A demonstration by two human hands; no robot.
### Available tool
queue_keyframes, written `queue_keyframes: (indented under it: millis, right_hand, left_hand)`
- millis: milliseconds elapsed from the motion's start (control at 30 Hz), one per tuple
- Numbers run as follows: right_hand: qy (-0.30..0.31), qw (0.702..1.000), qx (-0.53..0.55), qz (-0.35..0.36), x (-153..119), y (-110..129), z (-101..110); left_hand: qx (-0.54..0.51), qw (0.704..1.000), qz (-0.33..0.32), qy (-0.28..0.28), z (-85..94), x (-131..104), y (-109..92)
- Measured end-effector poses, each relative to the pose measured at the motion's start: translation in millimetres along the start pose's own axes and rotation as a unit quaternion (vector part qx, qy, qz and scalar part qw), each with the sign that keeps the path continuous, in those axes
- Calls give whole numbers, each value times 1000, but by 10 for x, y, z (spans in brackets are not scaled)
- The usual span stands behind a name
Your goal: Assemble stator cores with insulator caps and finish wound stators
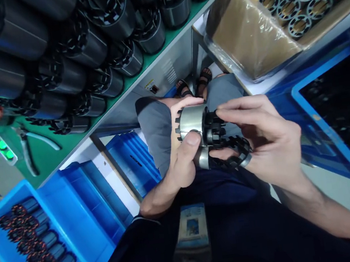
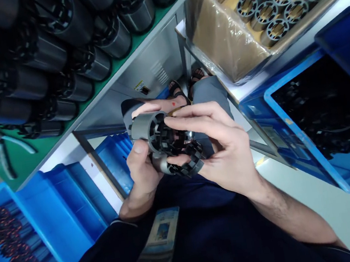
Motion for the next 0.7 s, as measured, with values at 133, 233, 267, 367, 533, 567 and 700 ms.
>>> queue_keyframes:
  millis: [133,233,267,367,533,567,700]
  right_hand:
    - [-12,1000,3,3,24,30,-29]
    - [-30,999,-7,13,29,49,-31]
    - [-35,999,-4,19,30,52,-33]
    - [-35,999,20,36,31,44,-40]
    - [-29,999,30,27,28,9,-13]
    - [-23,999,28,22,31,6,-15]
    - [-4,999,-32,31,47,18,-29]
  left_hand:
    - [5,1000,-22,15,98,-41,43]
    - [-11,999,-25,17,138,-51,84]
    - [-12,999,-24,19,137,-48,88]
    - [-15,1000,-11,20,93,-16,58]
    - [-35,999,16,13,-96,68,-77]
    - [-35,999,18,12,-135,77,-102]
    - [-27,999,40,5,-210,78,-106]
Point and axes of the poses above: each hand's wrist, its own x-axis towards the middle knuckle, its own z-axis out of the back of the hand, y = z × x, the point moved 8 cm from there along x, towards the middle knuckle, and after that the axes turned 15 degrees about z, right-handed, at the moved point
